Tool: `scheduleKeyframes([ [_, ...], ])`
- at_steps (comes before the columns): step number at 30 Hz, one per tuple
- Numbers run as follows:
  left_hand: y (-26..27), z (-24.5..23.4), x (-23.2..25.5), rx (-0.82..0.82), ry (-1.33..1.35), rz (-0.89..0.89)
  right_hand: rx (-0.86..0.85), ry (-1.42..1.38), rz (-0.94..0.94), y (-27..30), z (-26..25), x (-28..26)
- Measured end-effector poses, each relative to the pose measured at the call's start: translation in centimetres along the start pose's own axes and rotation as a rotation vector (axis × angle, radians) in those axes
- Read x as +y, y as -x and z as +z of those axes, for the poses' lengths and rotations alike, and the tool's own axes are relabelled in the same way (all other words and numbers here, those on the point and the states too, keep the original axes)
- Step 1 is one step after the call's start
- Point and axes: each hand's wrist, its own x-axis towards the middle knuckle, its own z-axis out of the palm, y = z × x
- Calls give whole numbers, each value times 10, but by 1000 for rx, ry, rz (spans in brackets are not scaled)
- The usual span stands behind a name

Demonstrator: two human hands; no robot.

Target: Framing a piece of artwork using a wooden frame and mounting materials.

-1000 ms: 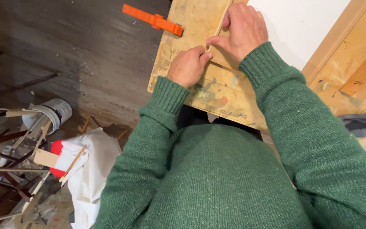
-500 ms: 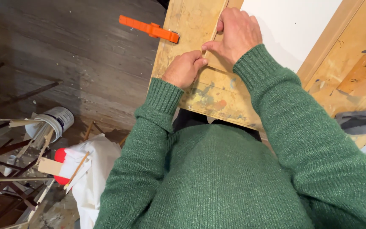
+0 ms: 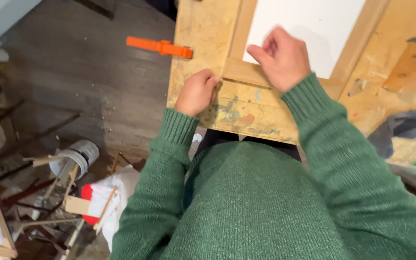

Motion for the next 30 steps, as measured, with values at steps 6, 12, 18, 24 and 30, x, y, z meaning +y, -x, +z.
scheduleKeyframes([
  [6,19,61,30,-131,412,-198,-229,-438,422,114,12,77],
  [12,46,112,83,12,280,-73,-354,-894,587,179,8,40],
  [18,42,84,158,161,553,565,-184,-852,-184,156,-58,-54],
  [24,40,155,231,388,712,738,129,-1345,-317,129,-69,-58],
  [30,65,118,226,57,686,862,231,-660,-307,158,-83,-64],
])
